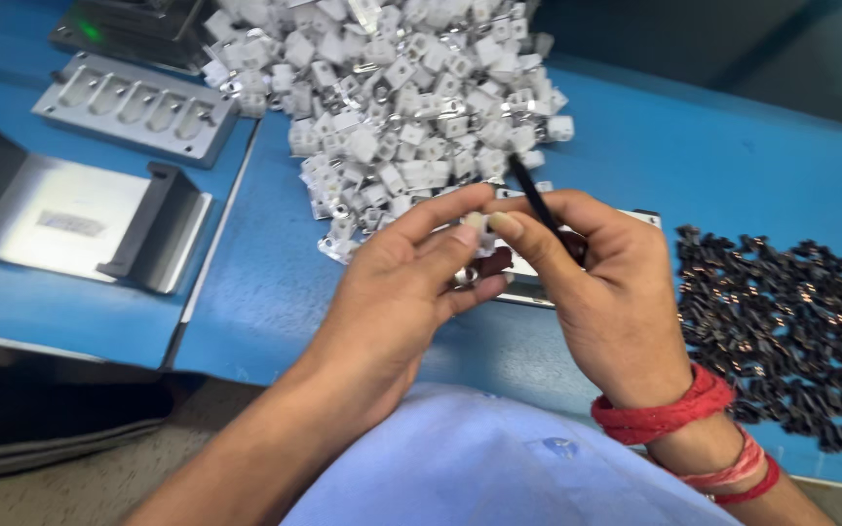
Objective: The person repeatedly picks up white plastic electrical connectors and uses a small metal tool to insert or adjust internal components. The person places the connectors into a metal jig, manipulates them with the tool, and then removes them, continuing the cycle.
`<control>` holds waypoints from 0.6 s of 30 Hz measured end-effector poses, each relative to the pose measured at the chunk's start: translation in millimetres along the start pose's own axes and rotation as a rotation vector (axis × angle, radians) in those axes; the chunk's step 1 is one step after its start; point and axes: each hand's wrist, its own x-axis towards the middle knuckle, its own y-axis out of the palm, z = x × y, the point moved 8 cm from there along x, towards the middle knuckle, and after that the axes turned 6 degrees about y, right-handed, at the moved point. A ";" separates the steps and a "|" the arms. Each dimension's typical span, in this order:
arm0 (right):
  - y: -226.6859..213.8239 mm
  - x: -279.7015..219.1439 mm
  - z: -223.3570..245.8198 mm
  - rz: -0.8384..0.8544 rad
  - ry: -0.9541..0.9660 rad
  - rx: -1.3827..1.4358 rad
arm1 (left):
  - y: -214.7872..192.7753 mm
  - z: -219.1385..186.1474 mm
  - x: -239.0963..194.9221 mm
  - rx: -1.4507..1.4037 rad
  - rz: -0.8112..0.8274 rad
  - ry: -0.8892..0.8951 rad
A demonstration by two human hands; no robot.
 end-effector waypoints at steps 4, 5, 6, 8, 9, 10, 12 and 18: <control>-6.6 0.6 -25.5 -0.037 0.182 0.057 | 8.4 -5.7 -3.4 0.147 0.102 0.120; -12.9 0.1 -33.1 -0.049 0.258 0.049 | 15.5 -7.7 -4.3 0.183 0.170 0.163; -18.5 -0.6 -37.2 -0.037 0.295 0.065 | 23.4 -9.5 -4.9 0.219 0.237 0.205; -25.9 -1.8 -46.2 -0.008 0.372 0.099 | 28.9 -5.5 -4.5 0.399 0.249 0.191; -30.4 -3.0 -48.4 0.015 0.371 0.064 | 33.2 -0.7 -5.3 0.482 0.258 0.175; -36.3 -4.1 -51.1 0.038 0.370 0.030 | 36.0 1.2 -4.8 0.577 0.239 0.193; -49.8 -10.7 -59.5 0.071 0.358 -0.010 | 43.2 10.8 -5.7 0.759 0.205 0.207; -84.0 -22.8 -90.0 0.147 0.343 0.144 | 68.2 28.6 -4.0 0.857 0.030 0.356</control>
